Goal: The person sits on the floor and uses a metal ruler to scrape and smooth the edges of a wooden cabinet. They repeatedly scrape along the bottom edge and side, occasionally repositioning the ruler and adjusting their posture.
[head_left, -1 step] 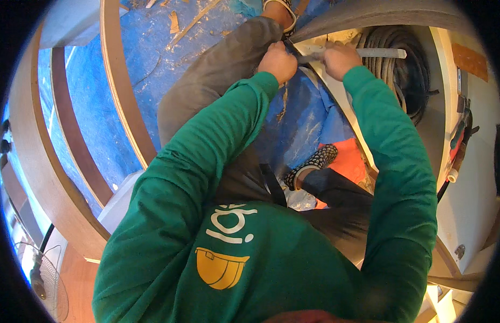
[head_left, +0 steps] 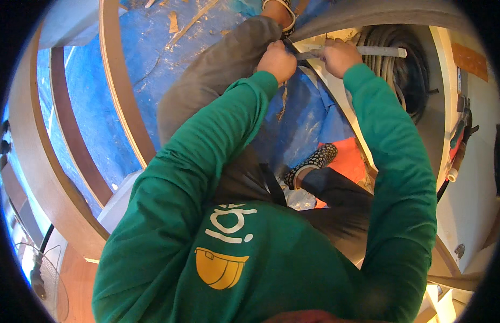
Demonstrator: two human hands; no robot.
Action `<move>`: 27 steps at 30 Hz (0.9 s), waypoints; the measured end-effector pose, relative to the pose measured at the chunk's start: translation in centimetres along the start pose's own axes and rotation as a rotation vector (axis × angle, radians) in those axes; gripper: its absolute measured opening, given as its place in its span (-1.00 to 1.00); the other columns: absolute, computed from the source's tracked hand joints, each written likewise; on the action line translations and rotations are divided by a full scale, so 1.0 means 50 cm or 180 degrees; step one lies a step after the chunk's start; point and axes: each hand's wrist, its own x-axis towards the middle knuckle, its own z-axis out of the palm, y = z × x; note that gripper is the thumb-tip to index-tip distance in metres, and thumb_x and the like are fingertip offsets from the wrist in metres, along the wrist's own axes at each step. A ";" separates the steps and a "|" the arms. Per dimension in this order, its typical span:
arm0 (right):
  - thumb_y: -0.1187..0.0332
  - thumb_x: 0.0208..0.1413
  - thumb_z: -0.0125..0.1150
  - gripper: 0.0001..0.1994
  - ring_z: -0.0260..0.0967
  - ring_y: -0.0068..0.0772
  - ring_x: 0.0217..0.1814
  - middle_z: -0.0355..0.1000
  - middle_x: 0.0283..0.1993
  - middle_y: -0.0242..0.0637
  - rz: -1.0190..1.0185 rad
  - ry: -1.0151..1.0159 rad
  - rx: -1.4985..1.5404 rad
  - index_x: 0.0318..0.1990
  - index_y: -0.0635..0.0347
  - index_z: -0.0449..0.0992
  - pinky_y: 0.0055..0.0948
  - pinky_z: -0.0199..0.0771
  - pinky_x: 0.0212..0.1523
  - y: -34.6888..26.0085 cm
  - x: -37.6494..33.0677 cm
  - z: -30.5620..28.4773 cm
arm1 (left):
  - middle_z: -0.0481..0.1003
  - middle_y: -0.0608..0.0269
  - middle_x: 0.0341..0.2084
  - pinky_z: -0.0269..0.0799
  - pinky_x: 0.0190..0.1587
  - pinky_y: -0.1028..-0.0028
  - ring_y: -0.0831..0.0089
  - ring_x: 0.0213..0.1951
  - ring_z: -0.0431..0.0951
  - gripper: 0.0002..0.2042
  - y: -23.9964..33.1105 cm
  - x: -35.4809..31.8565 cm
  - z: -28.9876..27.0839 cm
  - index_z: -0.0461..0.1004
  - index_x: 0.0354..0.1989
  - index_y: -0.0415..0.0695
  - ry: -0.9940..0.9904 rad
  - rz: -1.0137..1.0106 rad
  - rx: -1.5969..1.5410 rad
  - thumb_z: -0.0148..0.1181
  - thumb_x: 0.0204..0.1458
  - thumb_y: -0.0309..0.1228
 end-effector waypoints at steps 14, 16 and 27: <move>0.42 0.12 0.09 -0.61 0.39 -0.06 0.06 0.46 -0.07 -0.15 -0.0175 -0.0190 -0.0107 0.05 -0.34 0.59 -0.10 0.28 0.08 0.044 -0.007 0.048 | 0.36 -0.37 -0.02 0.33 0.13 0.11 -0.19 0.00 0.37 -0.68 -0.013 0.014 0.004 0.48 -0.21 -0.44 0.0291 -0.0034 -0.0327 -0.03 -0.07 -0.47; 0.42 0.09 0.09 -0.66 0.39 -0.11 0.07 0.48 -0.09 -0.18 -0.0190 -0.0306 -0.0097 -0.04 -0.28 0.63 -0.08 0.28 0.07 0.064 -0.048 0.079 | 0.34 -0.37 0.06 0.24 0.22 0.16 -0.16 0.13 0.32 -0.56 -0.008 0.019 -0.005 0.39 -0.02 -0.45 0.0158 -0.0367 -0.0633 -0.05 -0.06 -0.42; 0.39 0.08 0.11 -0.65 0.38 -0.10 0.07 0.46 -0.13 -0.21 -0.0013 -0.0265 -0.0013 -0.02 -0.29 0.62 -0.08 0.29 0.09 0.088 -0.064 0.046 | 0.33 -0.39 0.10 0.19 0.28 0.18 -0.18 0.19 0.29 -0.47 0.009 0.023 -0.018 0.31 0.11 -0.48 -0.0242 -0.0126 -0.0237 -0.04 -0.04 -0.39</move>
